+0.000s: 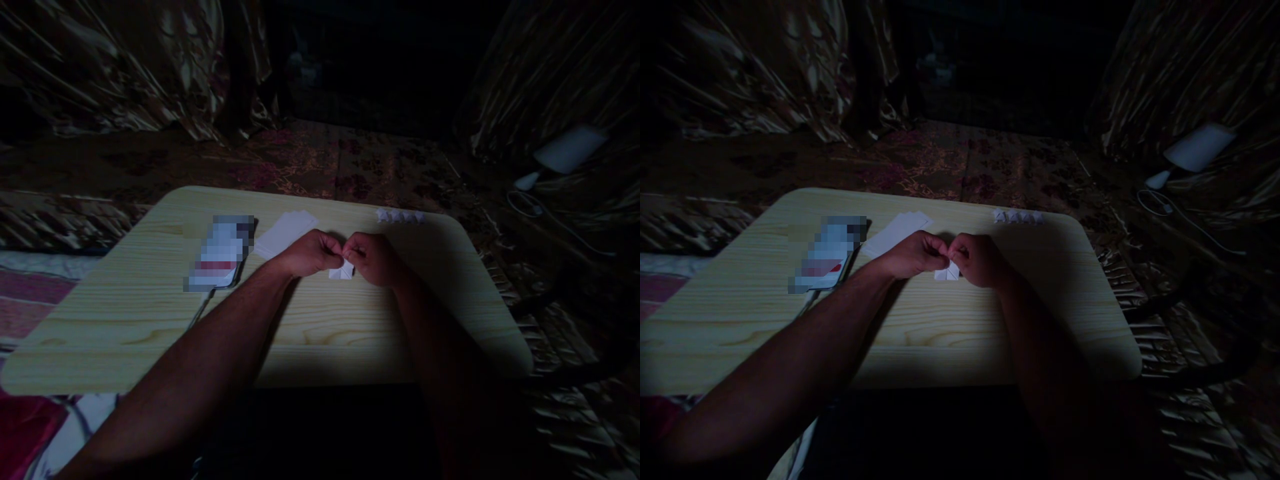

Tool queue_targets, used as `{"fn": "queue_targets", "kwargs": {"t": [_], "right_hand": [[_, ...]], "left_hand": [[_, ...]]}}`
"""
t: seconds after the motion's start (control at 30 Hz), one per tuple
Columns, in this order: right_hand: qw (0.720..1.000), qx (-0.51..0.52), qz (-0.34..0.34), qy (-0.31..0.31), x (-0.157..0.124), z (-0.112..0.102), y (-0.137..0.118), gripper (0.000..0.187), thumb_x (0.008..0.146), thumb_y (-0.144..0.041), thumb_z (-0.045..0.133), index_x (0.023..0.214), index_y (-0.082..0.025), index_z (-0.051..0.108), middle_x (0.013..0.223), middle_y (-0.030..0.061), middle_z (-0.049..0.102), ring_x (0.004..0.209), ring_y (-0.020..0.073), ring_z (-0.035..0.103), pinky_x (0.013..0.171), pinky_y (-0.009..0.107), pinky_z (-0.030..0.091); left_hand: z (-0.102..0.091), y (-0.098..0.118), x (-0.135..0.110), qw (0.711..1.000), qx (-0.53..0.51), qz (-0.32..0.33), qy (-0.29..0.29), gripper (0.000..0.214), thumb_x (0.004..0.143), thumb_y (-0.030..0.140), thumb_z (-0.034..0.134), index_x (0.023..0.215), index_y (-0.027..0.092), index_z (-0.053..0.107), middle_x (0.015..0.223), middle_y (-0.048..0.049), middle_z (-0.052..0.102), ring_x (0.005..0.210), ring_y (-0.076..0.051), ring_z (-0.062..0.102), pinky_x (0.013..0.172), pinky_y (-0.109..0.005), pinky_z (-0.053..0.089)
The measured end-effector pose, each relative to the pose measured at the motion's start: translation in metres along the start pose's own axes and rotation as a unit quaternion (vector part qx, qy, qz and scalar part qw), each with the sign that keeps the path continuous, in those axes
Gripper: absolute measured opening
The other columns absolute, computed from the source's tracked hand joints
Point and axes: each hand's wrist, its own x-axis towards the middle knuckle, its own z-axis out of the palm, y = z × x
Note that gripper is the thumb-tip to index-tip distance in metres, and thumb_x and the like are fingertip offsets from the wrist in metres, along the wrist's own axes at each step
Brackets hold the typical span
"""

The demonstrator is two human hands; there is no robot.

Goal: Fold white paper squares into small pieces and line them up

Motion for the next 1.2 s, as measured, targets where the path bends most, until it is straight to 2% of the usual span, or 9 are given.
{"fn": "queue_targets", "kwargs": {"t": [0.2, 0.43, 0.67, 0.9, 1.2], "right_hand": [[1.000, -0.015, -0.003, -0.001, -0.0003, 0.0006, 0.0002, 0.010, 0.083, -0.022, 0.060, 0.082, -0.016, 0.068, 0.070, 0.0016, 0.068, 0.061, 0.0123, 0.057, 0.058, 0.024, 0.039], [0.999, -0.040, -0.005, 0.016, -0.0001, -0.0002, -0.0056, 0.012, 0.084, -0.022, 0.059, 0.081, -0.015, 0.068, 0.069, 0.0013, 0.067, 0.060, 0.0110, 0.056, 0.058, 0.023, 0.038], [0.999, -0.027, 0.002, 0.020, 0.0000, 0.0017, -0.0052, 0.012, 0.086, -0.024, 0.059, 0.084, -0.016, 0.067, 0.071, 0.0008, 0.068, 0.061, 0.0109, 0.057, 0.060, 0.022, 0.039], [1.000, -0.019, 0.009, 0.018, 0.0007, 0.0017, -0.0028, 0.013, 0.086, -0.026, 0.059, 0.084, -0.017, 0.068, 0.070, 0.0003, 0.067, 0.061, 0.0110, 0.057, 0.058, 0.022, 0.038], [0.997, 0.074, 0.014, 0.030, 0.0026, 0.0060, 0.0009, 0.009, 0.082, -0.020, 0.060, 0.091, -0.020, 0.063, 0.077, -0.0002, 0.070, 0.068, 0.0127, 0.064, 0.062, 0.023, 0.046]], "left_hand": [[-0.0006, -0.0030, 0.0015, 1.000, 0.027, 0.004, 0.004, 0.015, 0.066, 0.026, 0.071, 0.075, 0.015, 0.074, 0.063, 0.0015, 0.066, 0.054, -0.008, 0.051, 0.054, -0.021, 0.038], [-0.0010, -0.0035, 0.0016, 1.000, 0.013, -0.004, 0.006, 0.016, 0.066, 0.026, 0.071, 0.076, 0.014, 0.073, 0.063, 0.0022, 0.065, 0.054, -0.007, 0.049, 0.053, -0.021, 0.036], [-0.0001, -0.0030, 0.0015, 1.000, -0.014, 0.000, 0.015, 0.014, 0.064, 0.026, 0.071, 0.072, 0.015, 0.071, 0.061, 0.0030, 0.063, 0.053, -0.007, 0.049, 0.053, -0.021, 0.035], [0.0007, -0.0012, 0.0006, 1.000, -0.028, -0.009, 0.008, 0.016, 0.064, 0.025, 0.070, 0.076, 0.014, 0.073, 0.063, 0.0016, 0.065, 0.054, -0.008, 0.050, 0.055, -0.021, 0.038], [0.0000, -0.0017, 0.0008, 1.000, -0.028, -0.012, 0.004, 0.017, 0.065, 0.025, 0.070, 0.077, 0.014, 0.073, 0.061, 0.0013, 0.063, 0.051, -0.008, 0.049, 0.052, -0.021, 0.037]]}}
